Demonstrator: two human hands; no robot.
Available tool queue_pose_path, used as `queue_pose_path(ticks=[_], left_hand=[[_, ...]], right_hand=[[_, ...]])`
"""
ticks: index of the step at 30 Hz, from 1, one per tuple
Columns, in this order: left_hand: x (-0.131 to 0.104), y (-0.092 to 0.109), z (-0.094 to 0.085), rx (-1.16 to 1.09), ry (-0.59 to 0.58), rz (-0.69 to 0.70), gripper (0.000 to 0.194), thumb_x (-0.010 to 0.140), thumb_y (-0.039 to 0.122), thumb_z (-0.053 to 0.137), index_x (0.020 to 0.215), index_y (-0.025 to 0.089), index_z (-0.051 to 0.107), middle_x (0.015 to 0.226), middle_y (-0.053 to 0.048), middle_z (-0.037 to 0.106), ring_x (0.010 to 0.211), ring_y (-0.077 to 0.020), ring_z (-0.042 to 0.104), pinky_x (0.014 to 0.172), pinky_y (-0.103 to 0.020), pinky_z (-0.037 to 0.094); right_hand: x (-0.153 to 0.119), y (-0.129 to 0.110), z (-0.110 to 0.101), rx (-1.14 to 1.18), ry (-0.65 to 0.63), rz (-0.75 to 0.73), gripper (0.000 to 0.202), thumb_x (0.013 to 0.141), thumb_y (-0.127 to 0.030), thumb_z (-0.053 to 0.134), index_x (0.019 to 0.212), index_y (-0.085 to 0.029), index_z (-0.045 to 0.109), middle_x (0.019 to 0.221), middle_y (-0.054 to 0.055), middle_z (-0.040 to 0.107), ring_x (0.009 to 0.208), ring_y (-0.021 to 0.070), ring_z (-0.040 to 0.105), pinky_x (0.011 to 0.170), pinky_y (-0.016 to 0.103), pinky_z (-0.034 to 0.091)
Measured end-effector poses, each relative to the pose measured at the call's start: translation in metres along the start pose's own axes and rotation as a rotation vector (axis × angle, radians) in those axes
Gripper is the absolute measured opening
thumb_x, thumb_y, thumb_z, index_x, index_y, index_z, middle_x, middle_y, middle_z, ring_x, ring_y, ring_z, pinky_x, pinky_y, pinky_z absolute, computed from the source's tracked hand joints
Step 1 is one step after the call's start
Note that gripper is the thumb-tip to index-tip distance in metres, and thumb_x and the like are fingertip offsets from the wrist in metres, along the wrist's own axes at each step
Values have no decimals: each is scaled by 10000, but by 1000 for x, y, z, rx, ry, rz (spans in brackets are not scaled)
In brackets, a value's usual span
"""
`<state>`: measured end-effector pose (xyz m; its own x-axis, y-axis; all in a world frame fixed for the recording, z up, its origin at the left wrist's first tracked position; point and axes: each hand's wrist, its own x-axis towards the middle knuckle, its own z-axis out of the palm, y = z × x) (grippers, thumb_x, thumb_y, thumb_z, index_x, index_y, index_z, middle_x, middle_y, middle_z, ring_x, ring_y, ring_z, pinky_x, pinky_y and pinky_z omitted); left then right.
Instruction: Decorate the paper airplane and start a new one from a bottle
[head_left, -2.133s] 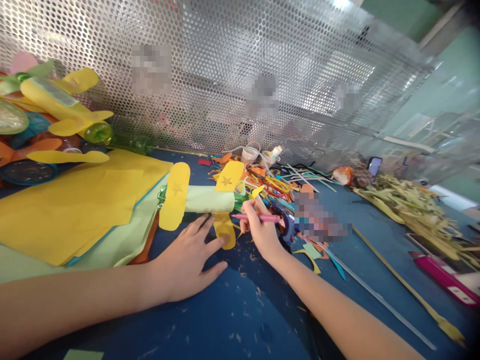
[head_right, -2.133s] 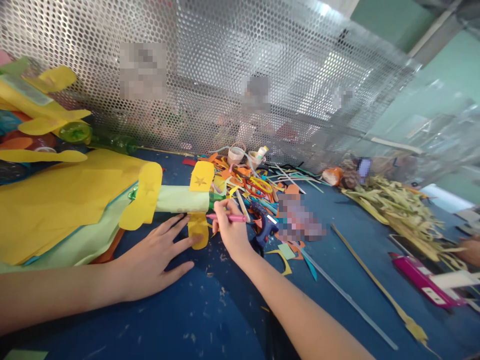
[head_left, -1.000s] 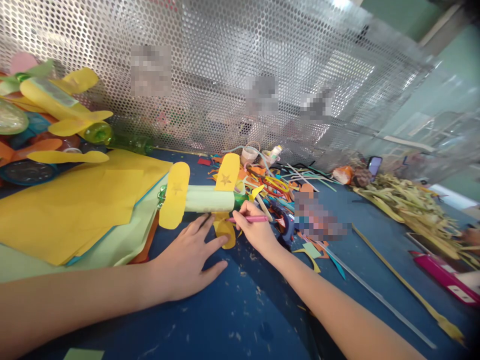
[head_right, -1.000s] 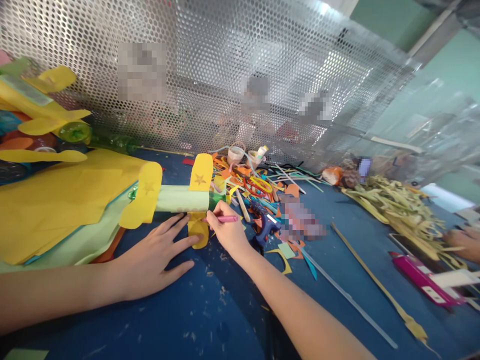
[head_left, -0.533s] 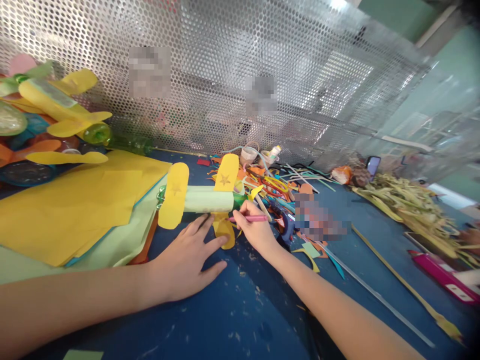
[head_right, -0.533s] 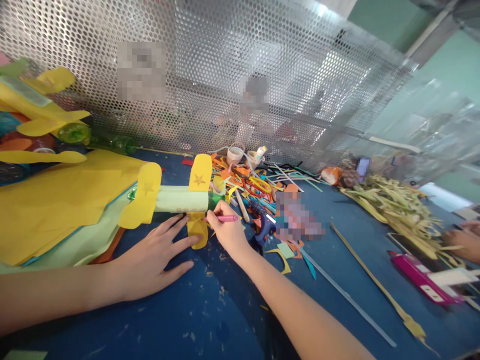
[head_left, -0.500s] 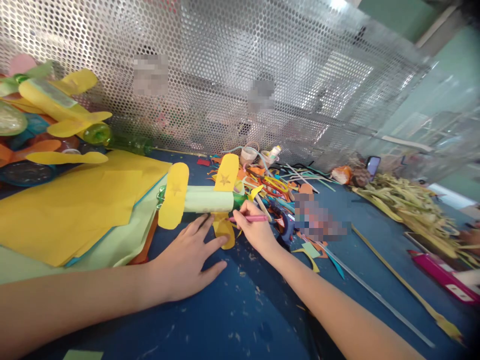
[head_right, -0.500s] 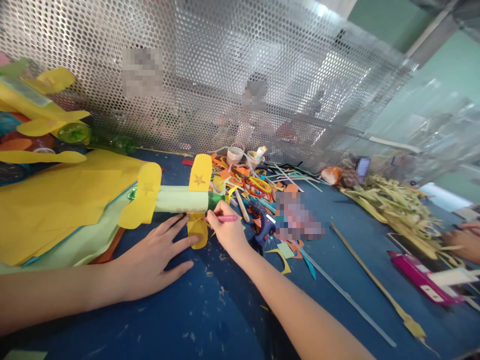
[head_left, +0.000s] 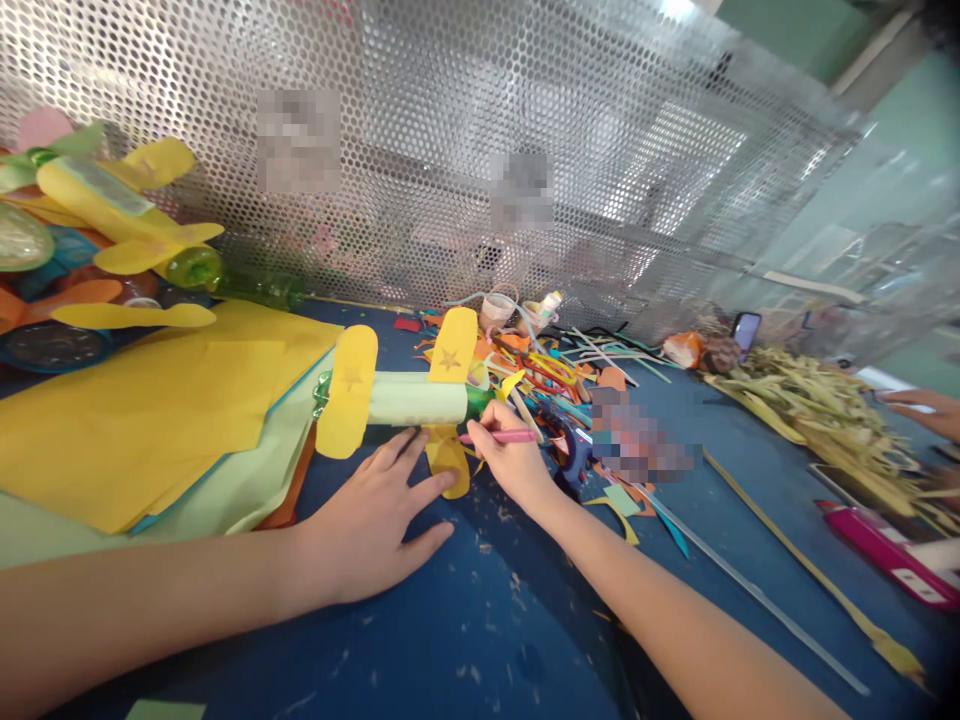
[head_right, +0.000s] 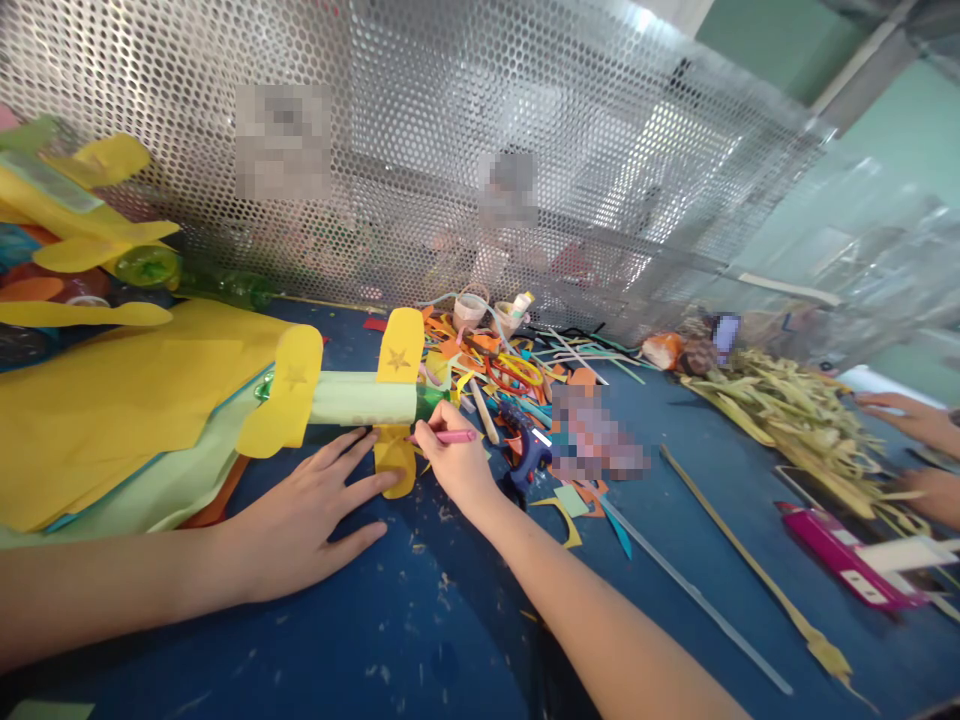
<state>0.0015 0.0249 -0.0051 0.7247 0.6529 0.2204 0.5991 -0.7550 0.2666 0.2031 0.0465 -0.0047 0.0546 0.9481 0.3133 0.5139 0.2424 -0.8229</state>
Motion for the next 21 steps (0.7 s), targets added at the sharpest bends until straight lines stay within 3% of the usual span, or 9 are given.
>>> queue_pose_path(ticks=[6,14,21], left_hand=[[0,1,-1,7,-11,-6,477,879,527,371,1280,295,486,1448,-90,322,1341,-348,220,1046,-528,280],[0,0,0,4,-12,-7,483,876,534,372,1281,297,484,1448,-93,322,1337,-353,228,1043,-533,286],[0,0,1,13,-14,-1,487,875,533,375,1283,290,483,1436,-100,339,1336,-351,229,1041,-538,289]], right_hand=[[0,0,0,19,-38,28,232,796,-279,526,619,-222,388,476,-77,452,441,103,472,485,211,392],[1,1,0,19,-13,15,228,801,-283,521,618,-226,397,479,-78,458,505,122,552,575,236,449],[0,3,0,18,-40,20,231,803,-296,525,623,-226,399,484,-75,479,483,118,537,545,230,440]])
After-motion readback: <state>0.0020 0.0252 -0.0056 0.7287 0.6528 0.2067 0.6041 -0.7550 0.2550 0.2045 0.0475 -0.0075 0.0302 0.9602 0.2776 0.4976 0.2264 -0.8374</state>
